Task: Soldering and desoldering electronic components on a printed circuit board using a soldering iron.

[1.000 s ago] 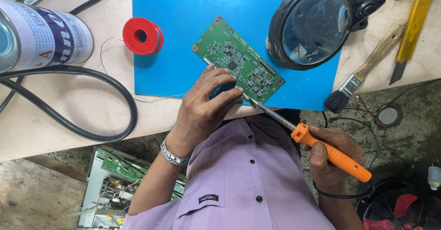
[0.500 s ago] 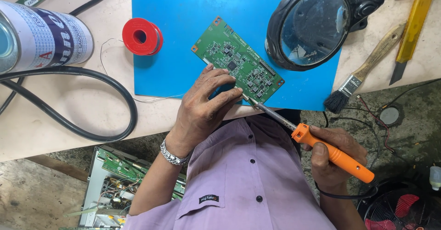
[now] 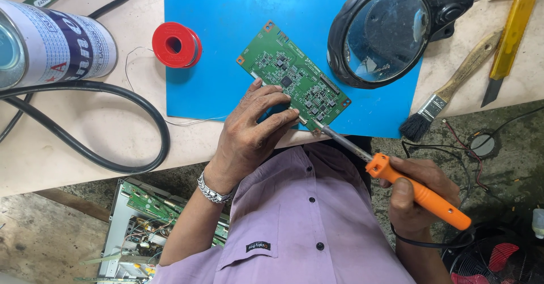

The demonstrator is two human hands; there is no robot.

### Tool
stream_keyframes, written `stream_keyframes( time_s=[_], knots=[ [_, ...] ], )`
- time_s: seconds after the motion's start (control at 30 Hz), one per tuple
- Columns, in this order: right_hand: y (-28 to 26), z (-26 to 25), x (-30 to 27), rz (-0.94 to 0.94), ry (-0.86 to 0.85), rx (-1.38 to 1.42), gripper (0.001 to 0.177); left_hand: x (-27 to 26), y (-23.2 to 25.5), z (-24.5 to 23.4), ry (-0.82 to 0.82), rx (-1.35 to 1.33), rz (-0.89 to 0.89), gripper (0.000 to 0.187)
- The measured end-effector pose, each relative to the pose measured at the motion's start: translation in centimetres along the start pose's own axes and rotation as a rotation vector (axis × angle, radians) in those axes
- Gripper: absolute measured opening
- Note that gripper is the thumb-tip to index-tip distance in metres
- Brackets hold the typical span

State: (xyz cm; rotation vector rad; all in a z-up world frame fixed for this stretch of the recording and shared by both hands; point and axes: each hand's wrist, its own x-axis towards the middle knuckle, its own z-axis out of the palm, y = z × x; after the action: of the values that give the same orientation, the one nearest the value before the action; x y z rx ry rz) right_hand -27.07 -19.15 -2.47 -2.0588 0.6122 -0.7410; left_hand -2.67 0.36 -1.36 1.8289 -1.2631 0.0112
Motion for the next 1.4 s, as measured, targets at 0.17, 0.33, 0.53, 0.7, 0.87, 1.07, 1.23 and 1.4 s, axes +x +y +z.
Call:
stream_keyframes(
  time_s=[0.17,0.33,0.53,0.7,0.87,1.07,1.23,1.4],
  knots=[
    [0.9,-0.2,-0.3,0.033,0.150,0.056,0.027,0.5,0.4,-0.4,0.003,0.019,0.004,0.014],
    [2.3,-0.5,0.1,-0.035,0.266,0.034,0.043,0.9,-1.2,-1.3,0.063,0.248,-0.182,0.042],
    [2.2,-0.7,1.0,-0.003,0.318,0.106,0.039,3.2,-3.6,-1.4,-0.098,0.247,-0.170,0.071],
    [1.1,-1.7,2.7,0.005,0.258,0.047,0.039,4.9,-4.1,-1.2,-0.155,0.208,-0.127,0.070],
    [0.7,-1.6,2.9,-0.005,0.229,0.044,0.040,7.5,-4.3,-2.8,-0.271,0.287,-0.018,0.066],
    [1.0,-1.8,2.3,0.037,0.365,0.145,0.048,9.7,-5.3,-3.8,-0.522,0.310,0.168,0.077],
    [1.3,-2.4,1.5,0.091,0.363,0.107,0.050,6.6,-2.3,-5.8,-0.462,0.607,-0.017,0.080],
    [1.2,-2.2,2.1,0.098,0.370,0.155,0.046,4.9,-0.1,-5.4,-0.363,0.816,-0.177,0.077]
  ],
)
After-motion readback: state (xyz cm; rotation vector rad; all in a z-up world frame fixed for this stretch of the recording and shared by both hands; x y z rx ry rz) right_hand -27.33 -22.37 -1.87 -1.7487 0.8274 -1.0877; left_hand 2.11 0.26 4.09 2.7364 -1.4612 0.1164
